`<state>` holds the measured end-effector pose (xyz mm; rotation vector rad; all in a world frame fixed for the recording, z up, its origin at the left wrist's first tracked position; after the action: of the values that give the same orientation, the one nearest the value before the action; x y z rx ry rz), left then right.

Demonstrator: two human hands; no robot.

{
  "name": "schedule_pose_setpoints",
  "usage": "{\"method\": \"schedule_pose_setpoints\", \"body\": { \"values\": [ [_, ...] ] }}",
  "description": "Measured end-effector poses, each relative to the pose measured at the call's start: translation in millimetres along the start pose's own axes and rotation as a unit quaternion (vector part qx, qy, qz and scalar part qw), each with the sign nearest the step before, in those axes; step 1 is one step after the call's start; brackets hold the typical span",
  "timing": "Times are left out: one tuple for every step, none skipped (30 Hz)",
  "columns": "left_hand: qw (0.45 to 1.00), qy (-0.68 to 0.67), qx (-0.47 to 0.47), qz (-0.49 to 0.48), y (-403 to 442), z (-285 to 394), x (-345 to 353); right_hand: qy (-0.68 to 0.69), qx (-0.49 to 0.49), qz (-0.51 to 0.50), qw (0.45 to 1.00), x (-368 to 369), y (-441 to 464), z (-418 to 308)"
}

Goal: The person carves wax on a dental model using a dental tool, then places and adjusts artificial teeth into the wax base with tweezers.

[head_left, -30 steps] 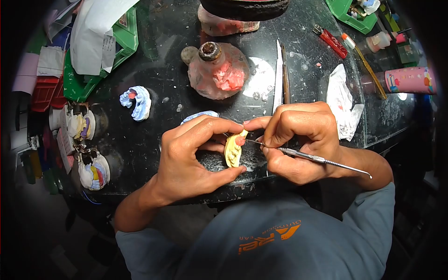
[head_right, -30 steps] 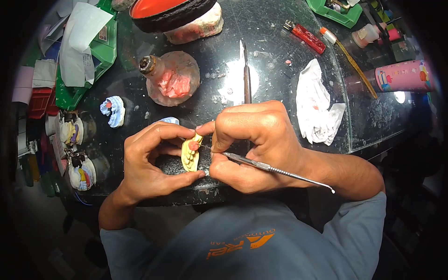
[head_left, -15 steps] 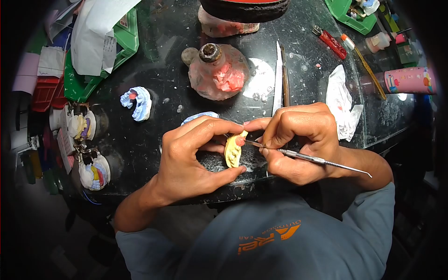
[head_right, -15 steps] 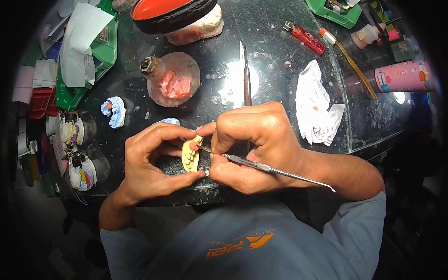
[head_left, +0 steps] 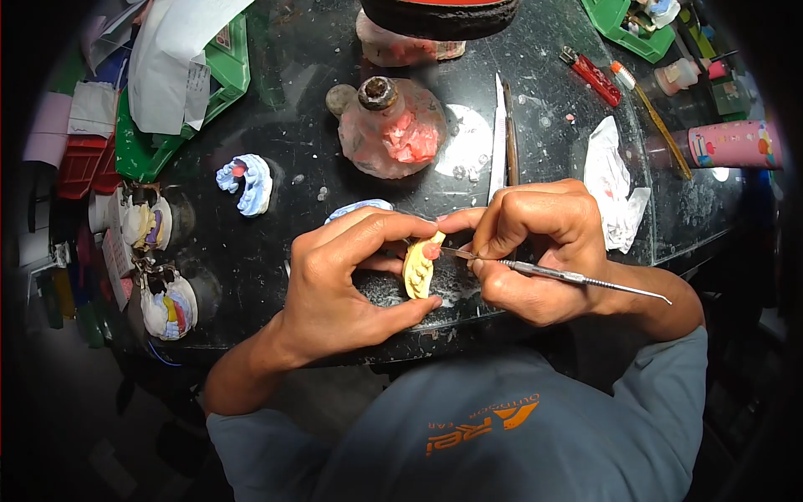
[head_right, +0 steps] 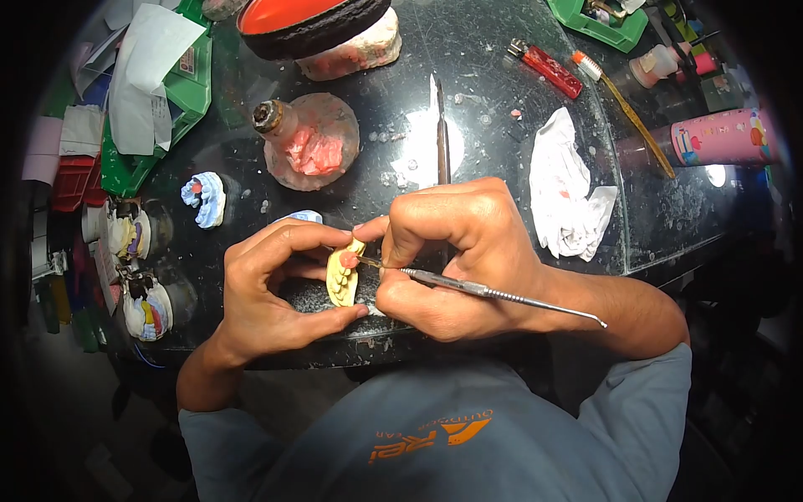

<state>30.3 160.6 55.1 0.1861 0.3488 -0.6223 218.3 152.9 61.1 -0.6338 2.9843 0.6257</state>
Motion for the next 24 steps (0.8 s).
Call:
{"method": "schedule_pose_setpoints", "body": {
  "values": [
    [1.000,0.003,0.005,-0.001,0.3,0.6,0.2,0.003,0.006,-0.001,1.000,-0.1,-0.3,0.9],
    [1.000,0.006,0.010,-0.001,0.6,1.1,0.2,0.006,0.011,-0.002,1.000,-0.3,-0.4,1.7],
    [1.000,0.010,0.010,0.000,0.6,1.1,0.2,0.006,0.008,-0.001,1.000,-0.5,-0.6,2.2],
    [1.000,0.014,0.011,0.002,0.2,1.1,0.1,0.006,0.005,-0.001,1.000,-0.4,-1.0,3.0],
    [1.000,0.019,0.011,0.004,-0.1,1.4,0.2,0.006,0.002,0.000,1.000,-0.6,-1.2,3.4],
    [1.000,0.014,0.008,0.011,0.0,2.1,-0.1,0.008,0.001,-0.002,1.000,-0.6,-1.0,3.2],
    [1.000,0.009,0.005,0.018,0.6,3.4,0.4,0.011,0.001,-0.003,1.000,-0.7,-0.9,2.9],
    [1.000,0.004,0.001,0.025,0.8,3.8,0.3,0.013,0.001,-0.005,1.000,-0.6,-0.8,2.6],
    [1.000,0.011,0.008,0.020,0.4,3.3,0.2,0.012,0.001,-0.005,1.000,-0.1,-0.4,1.9],
    [1.000,0.018,0.014,0.014,0.3,2.3,0.0,0.011,0.001,-0.006,1.000,0.0,-0.1,1.3],
    [0.999,0.026,0.020,0.008,0.2,2.1,0.2,0.010,0.001,-0.006,1.000,0.2,0.1,1.0],
    [0.999,0.026,0.020,0.008,0.1,2.1,0.4,0.010,0.000,-0.006,1.000,0.2,0.1,1.0],
    [0.999,0.027,0.021,0.008,0.1,2.2,0.4,0.009,0.000,-0.006,1.000,0.2,0.2,1.0],
    [0.999,0.028,0.021,0.009,0.0,2.3,0.3,0.009,-0.001,-0.006,1.000,0.3,0.3,1.0],
    [0.999,0.026,0.020,0.009,-0.2,2.1,0.3,0.005,0.004,-0.006,1.000,0.4,-0.2,1.5],
    [0.999,0.024,0.020,0.010,-0.2,1.9,0.3,0.002,0.008,-0.007,1.000,0.3,-1.1,2.0],
    [1.000,0.022,0.019,0.010,-0.1,1.6,0.4,-0.001,0.013,-0.007,1.000,0.2,-1.5,2.6],
    [0.999,0.022,0.020,0.011,0.0,1.8,0.3,0.000,0.006,-0.007,1.000,0.2,-0.9,1.8],
    [0.999,0.023,0.021,0.011,0.2,2.3,0.2,0.002,0.000,-0.008,1.000,0.1,0.0,1.1],
    [0.999,0.023,0.021,0.011,0.2,2.6,0.0,0.004,-0.007,-0.008,1.000,0.3,0.5,0.4],
    [0.999,0.023,0.021,0.011,0.0,2.3,0.1,0.003,-0.007,-0.007,1.000,0.4,0.3,0.3],
    [0.999,0.023,0.020,0.011,-0.2,1.8,0.1,0.003,-0.007,-0.006,1.000,0.6,0.1,0.0],
    [0.999,0.023,0.020,0.011,-0.3,1.7,0.1,0.002,-0.007,-0.006,1.000,0.6,0.0,-0.3],
    [0.999,0.024,0.020,0.011,-0.2,2.0,0.0,0.004,-0.008,-0.006,1.000,0.6,0.2,-0.7]
  ]
}}
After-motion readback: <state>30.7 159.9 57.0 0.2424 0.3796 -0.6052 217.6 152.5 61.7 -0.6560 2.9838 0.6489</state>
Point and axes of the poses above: each hand's wrist, its own y-axis towards the middle knuckle, its own x-axis out of the palm, z = x × y, the point moved 6 cm from there along y, towards the middle knuckle, and after that the axes turned 2 degrees about -x, right-handed, at the moved point
